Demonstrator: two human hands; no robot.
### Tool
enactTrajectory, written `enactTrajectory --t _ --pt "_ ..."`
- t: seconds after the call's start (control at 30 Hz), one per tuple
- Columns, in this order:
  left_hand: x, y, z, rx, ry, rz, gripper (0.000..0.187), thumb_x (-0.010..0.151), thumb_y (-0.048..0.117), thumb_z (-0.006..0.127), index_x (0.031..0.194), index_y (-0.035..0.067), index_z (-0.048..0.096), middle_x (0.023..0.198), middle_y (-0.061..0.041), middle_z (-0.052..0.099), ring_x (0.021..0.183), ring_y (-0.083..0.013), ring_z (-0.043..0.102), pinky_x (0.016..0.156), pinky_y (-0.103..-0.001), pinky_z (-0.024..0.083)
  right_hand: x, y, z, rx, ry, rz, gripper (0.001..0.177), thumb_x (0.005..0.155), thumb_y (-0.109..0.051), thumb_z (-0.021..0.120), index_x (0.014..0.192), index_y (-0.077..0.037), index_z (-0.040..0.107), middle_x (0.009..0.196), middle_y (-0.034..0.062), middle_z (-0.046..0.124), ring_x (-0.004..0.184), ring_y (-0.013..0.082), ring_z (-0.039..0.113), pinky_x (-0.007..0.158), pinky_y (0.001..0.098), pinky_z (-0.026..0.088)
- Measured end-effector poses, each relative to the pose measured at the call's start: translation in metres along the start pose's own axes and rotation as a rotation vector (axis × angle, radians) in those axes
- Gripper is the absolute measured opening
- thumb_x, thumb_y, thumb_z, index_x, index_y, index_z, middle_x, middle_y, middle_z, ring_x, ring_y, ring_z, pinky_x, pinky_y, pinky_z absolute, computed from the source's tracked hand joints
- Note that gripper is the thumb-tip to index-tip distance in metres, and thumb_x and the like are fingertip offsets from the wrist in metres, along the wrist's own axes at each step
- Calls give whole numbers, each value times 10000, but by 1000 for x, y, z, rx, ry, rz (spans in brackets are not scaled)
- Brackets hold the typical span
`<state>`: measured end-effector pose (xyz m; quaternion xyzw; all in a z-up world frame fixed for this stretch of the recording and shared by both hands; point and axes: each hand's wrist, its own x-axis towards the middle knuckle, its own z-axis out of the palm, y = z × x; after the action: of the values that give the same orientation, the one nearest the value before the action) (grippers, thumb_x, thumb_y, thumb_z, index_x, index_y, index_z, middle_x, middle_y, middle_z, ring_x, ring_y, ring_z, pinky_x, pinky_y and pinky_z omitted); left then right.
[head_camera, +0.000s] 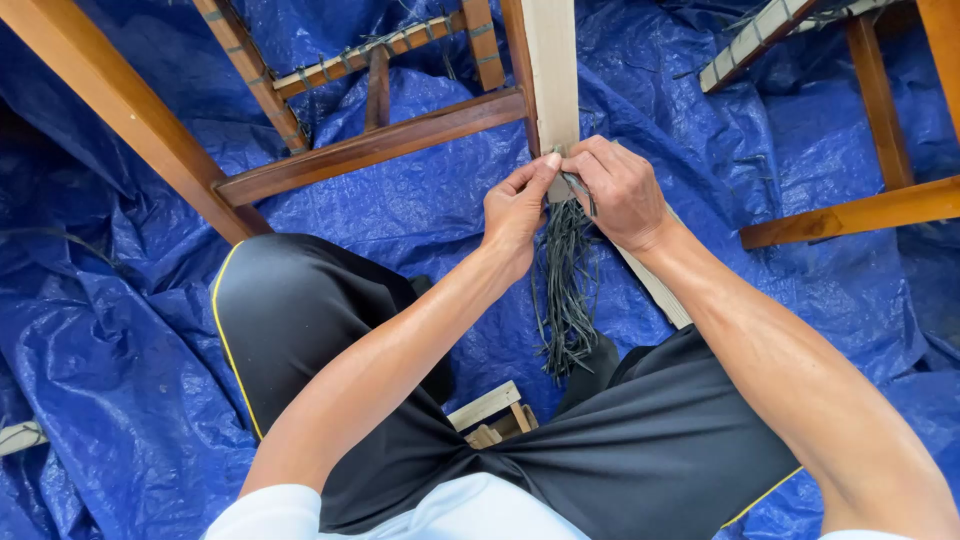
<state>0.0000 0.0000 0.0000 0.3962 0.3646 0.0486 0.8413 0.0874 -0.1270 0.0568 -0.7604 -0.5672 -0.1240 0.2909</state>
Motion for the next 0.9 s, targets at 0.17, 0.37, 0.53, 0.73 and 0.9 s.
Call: enactTrajectory --t 0.17,0.37,0.53,0.73,0.9 --pt "6 0 -1 65 -22 56 369 893 338 781 1137 63 746 873 41 680 704 -44 515 587 -234 406 -1 0 -1 5 -1 16 214 860 28 752 1036 -36 649 1001 100 654 869 298 666 742 394 533" --pt "9 -15 -4 174 19 304 331 964 294 721 1115 1 701 931 23 689 787 -22 584 687 -220 487 -1 -7 0 45 14 111 123 945 -28 754 1001 -43 645 978 101 631 858 308 659 717 400 526" --pt "11 -19 4 161 75 265 279 998 266 666 1109 10 647 796 -2 610 632 -57 519 555 -249 432 -10 -4 4 62 -4 238 97 971 -65 720 968 -32 629 930 128 606 822 335 642 680 423 501" --pt "-1 -15 5 213 174 354 183 1004 198 641 1056 24 622 777 -31 611 619 -65 544 547 -260 439 -17 6 6 142 -1 434 129 1005 -100 663 946 7 623 905 158 613 781 364 634 660 450 475" --pt "-21 4 1 688 47 1110 96 1033 63 650 1077 35 570 1045 -100 617 791 -210 646 727 -312 549 -14 14 2 277 -52 524 154 1056 -124 620 986 10 649 854 146 685 775 307 710 666 404 514"
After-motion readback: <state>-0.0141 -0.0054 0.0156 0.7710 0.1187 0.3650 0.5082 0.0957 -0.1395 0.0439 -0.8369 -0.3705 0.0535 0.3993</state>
